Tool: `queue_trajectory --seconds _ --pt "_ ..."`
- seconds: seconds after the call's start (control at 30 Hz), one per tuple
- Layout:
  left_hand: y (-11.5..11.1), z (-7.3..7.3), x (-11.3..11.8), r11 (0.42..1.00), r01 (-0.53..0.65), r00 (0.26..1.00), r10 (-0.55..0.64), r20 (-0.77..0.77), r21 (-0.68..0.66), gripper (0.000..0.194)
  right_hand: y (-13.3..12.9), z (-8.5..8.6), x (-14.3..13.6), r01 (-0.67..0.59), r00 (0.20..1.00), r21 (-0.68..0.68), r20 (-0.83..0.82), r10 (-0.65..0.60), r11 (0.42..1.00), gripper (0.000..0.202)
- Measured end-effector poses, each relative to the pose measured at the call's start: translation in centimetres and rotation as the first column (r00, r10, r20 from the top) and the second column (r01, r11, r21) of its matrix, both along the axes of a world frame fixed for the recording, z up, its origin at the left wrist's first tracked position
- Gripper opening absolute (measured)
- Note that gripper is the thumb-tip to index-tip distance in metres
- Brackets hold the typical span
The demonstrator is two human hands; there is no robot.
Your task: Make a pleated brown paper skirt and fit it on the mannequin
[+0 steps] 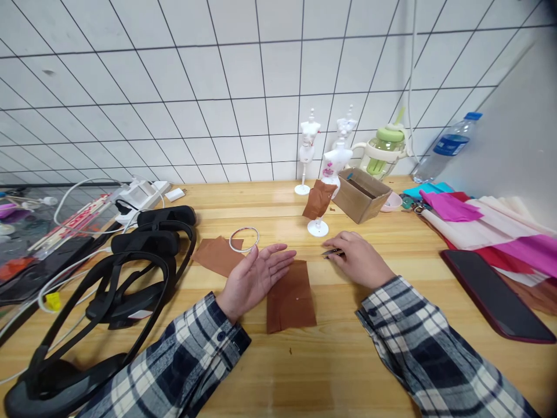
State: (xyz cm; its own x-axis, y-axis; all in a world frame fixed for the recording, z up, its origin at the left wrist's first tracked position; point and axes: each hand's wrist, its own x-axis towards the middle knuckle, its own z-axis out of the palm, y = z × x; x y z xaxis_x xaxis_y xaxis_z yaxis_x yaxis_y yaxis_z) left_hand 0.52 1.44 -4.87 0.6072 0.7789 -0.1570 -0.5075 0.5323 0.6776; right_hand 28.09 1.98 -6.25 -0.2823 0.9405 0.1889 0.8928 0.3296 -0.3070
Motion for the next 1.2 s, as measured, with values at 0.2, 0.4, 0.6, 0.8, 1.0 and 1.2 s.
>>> queue_trajectory --seconds 0.2,0.4,0.6,0.8,1.0,1.2 --pt "0.1 -0.2 -0.1 0.998 0.034 0.999 -0.036 -0.034 -0.050 0.062 0.1 -0.4 -0.2 -0.030 1.000 -0.040 0.007 0.030 0.999 0.019" --pt "0.2 -0.3 -0.1 0.993 0.056 0.995 -0.064 -0.080 -0.099 0.063 0.0 0.1 -1.4 0.001 0.997 -0.044 0.083 0.002 0.999 0.011" --pt "0.3 -0.4 -0.1 0.993 0.064 0.994 -0.072 -0.085 -0.095 0.062 0.1 -0.8 -1.5 0.039 0.974 -0.076 -0.221 -0.055 0.996 0.012" --pt "0.3 -0.5 -0.1 0.994 0.073 0.993 -0.079 -0.083 -0.077 0.058 -0.2 -1.9 -3.6 -0.026 0.905 0.104 -0.419 0.068 0.994 0.013" --pt "0.3 -0.5 0.0 0.994 0.077 0.993 -0.084 -0.088 -0.075 0.057 -0.1 -3.0 -4.1 -0.115 0.952 0.162 -0.263 0.156 0.980 0.016" --pt "0.3 -0.6 -0.1 0.994 0.069 0.993 -0.077 -0.093 -0.083 0.057 0.1 -2.9 -3.7 -0.108 0.958 0.119 -0.254 0.135 0.987 0.018"
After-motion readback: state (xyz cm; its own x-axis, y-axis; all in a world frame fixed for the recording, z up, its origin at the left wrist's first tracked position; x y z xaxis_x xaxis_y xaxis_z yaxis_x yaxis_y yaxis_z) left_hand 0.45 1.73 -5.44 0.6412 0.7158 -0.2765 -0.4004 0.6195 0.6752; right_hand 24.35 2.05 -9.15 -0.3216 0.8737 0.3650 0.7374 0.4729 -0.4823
